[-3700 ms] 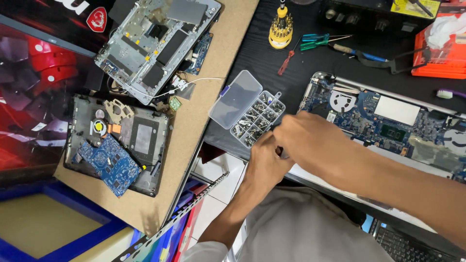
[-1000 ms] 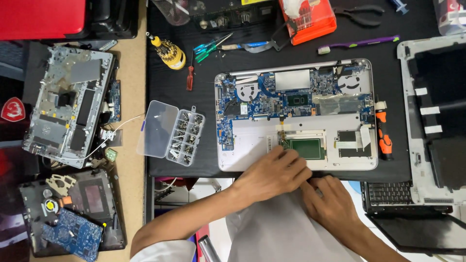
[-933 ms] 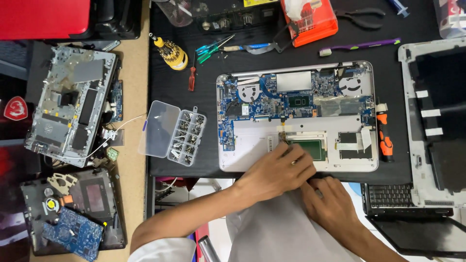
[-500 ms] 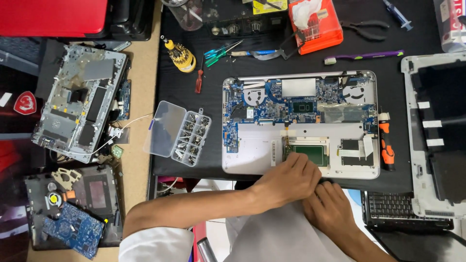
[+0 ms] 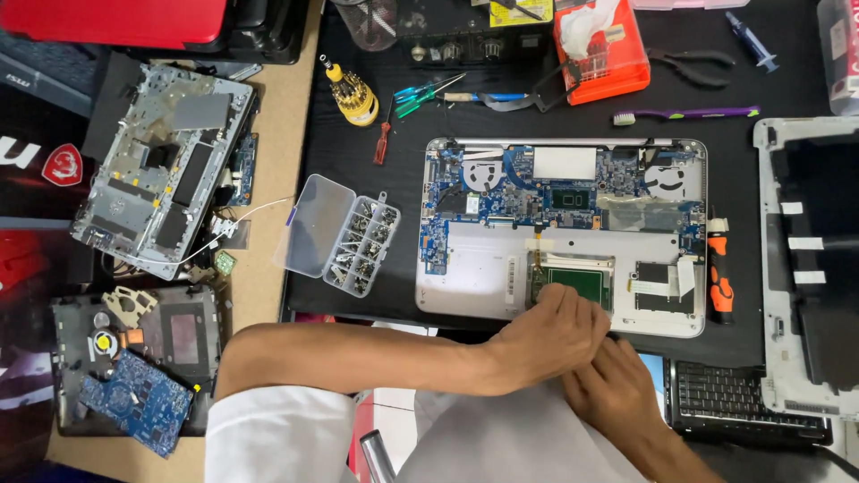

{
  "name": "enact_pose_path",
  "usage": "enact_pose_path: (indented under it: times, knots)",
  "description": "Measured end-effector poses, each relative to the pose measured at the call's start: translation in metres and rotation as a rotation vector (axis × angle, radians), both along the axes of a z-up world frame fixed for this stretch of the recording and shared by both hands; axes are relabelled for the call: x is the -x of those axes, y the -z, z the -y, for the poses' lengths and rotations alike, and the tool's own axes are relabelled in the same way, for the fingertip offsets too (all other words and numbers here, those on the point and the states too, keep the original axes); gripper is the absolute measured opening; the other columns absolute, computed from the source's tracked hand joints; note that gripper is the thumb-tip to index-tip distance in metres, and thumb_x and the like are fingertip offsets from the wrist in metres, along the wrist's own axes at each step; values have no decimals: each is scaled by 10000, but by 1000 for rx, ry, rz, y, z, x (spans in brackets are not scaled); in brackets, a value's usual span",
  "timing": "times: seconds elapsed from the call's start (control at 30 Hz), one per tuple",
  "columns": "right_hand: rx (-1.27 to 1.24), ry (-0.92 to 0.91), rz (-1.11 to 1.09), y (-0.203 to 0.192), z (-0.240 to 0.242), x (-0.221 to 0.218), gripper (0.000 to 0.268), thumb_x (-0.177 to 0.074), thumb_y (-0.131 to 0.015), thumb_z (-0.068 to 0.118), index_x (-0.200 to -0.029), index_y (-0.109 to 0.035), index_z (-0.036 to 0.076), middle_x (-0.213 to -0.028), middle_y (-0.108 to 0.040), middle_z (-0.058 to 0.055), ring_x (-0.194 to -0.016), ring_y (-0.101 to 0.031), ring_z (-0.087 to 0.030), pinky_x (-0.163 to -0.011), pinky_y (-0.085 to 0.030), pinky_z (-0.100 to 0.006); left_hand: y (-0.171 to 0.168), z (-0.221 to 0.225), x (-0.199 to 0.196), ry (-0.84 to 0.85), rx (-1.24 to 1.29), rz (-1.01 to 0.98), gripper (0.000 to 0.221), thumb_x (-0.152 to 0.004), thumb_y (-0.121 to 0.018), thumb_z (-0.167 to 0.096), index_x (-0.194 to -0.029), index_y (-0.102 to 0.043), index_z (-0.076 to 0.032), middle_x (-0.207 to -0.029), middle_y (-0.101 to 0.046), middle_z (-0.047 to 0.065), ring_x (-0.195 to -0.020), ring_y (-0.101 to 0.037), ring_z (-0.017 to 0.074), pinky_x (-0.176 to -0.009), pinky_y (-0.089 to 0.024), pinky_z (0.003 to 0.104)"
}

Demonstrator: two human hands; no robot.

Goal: Using a screwdriver to remove and install screws on various internal components of a laptop during a repair process.

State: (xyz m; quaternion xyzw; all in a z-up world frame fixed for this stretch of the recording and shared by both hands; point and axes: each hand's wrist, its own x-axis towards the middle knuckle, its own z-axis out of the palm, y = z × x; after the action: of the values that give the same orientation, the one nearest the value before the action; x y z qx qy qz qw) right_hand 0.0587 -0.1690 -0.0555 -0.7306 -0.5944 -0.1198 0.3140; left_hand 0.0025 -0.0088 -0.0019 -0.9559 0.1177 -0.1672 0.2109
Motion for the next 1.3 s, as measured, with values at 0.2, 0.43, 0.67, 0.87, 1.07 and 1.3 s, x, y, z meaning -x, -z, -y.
enact_pose_path:
  times: [0.2,0.43,0.67,0.87,1.07,1.3]
  knots:
    - [11,-19,110,-11,10,-39,130,-893,-707,51,-935,-662,-64,-995,-660,-217,-883,-649,-350,-744,-571,-430,0,2,0,-23,24,-20,197,-932,-494,-6,-850,-616,-137,-721,-543,25,-636,-477,187,-655,-390,312]
    - [117,-227,277,-26,6,-76,228,-927,-720,208,-1015,-722,-2,-1083,-724,-166,-1048,-667,-314,-863,-574,-416,2,7,4,-34,11,13,197,-978,-534,-127,-997,-718,-59,-892,-708,176,-837,-667,316,-664,-574,376]
    - [65,-362,448,-26,3,-90,193,-950,-714,228,-959,-668,41,-984,-721,-148,-925,-682,-305,-828,-593,-428,1,10,0,-135,-19,-4,159,-919,-524,-40,-841,-648,-104,-729,-608,67,-669,-551,211,-594,-440,281]
    - [73,-377,449,-23,4,-94,206,-938,-720,247,-948,-680,45,-991,-729,-151,-924,-692,-302,-827,-578,-425,8,14,-6,-162,-4,-66,162,-879,-544,-26,-771,-591,-139,-672,-531,22,-615,-478,184,-574,-368,291]
    - [116,-351,432,-25,9,-92,238,-949,-694,229,-1008,-685,-1,-1034,-720,-153,-952,-677,-307,-833,-578,-417,23,19,-11,-168,49,-124,148,-878,-564,-2,-807,-613,-122,-691,-545,29,-616,-481,197,-549,-358,315]
    - [203,-234,392,-34,19,-99,283,-890,-719,250,-1082,-717,42,-1019,-740,-118,-932,-675,-275,-806,-570,-392,27,19,-14,-165,67,-114,160,-855,-566,4,-778,-586,-135,-661,-485,18,-597,-423,198,-542,-304,334]
